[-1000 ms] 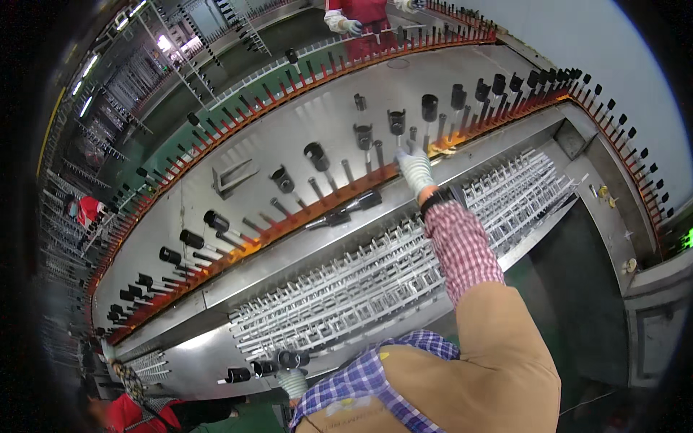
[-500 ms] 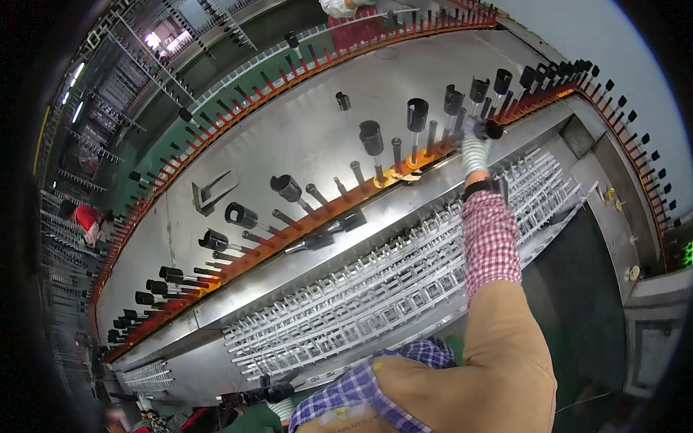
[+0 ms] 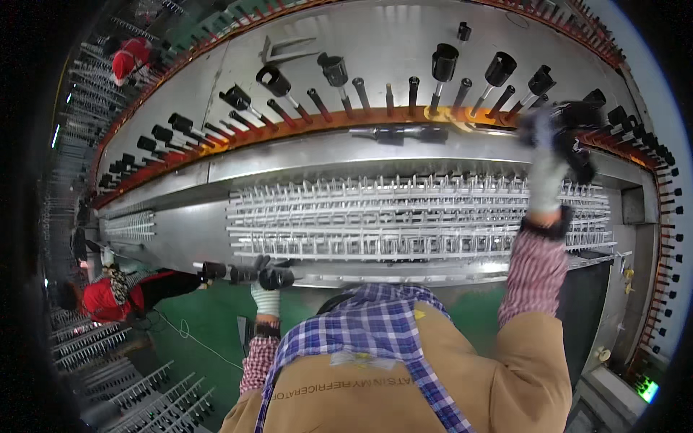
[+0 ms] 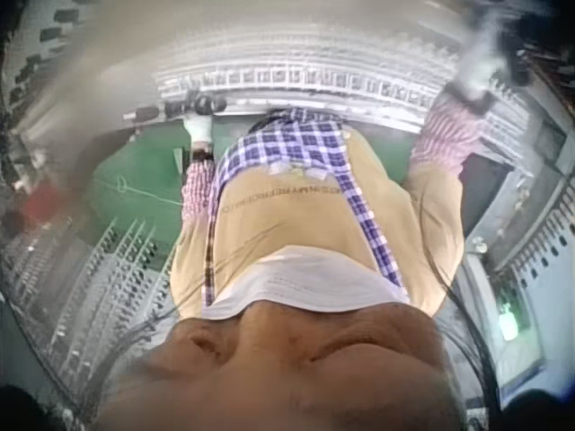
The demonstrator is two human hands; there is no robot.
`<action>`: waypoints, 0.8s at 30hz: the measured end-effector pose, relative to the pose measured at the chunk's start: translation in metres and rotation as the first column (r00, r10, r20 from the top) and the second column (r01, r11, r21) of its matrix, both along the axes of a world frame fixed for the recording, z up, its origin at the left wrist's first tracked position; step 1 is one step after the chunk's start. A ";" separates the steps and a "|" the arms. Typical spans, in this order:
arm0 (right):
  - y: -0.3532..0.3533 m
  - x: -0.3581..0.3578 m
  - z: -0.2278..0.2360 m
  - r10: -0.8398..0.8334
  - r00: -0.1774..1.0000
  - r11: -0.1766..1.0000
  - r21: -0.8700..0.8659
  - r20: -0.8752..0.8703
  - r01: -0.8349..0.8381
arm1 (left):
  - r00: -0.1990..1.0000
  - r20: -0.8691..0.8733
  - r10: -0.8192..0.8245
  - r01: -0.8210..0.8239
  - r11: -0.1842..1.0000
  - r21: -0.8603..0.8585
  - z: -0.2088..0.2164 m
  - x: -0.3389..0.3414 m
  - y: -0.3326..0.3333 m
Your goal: Hanging black cylindrical industrial components onto a rotating overhead conveyor rack system.
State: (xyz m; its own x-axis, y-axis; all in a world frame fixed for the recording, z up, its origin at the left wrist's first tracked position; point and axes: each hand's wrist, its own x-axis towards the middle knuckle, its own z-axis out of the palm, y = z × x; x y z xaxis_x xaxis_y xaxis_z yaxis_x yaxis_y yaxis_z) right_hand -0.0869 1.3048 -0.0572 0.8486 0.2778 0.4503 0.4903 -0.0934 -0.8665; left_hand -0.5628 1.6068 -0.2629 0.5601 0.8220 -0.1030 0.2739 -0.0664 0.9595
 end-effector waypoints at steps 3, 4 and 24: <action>0.029 -0.133 -0.043 0.358 0.840 0.892 -0.115 -0.408 -0.436 | 0.970 0.108 0.218 -0.190 0.955 -0.227 -0.016 0.008 -0.007; 0.033 -0.171 -0.067 0.454 0.722 0.807 -0.102 -0.521 -0.581 | 0.971 0.123 0.207 -0.174 0.955 -0.239 -0.002 0.014 -0.012; 0.009 -0.263 -0.119 0.018 0.637 0.919 -0.238 -0.771 -0.315 | 0.878 -0.449 0.164 0.043 0.908 0.416 0.009 0.020 0.003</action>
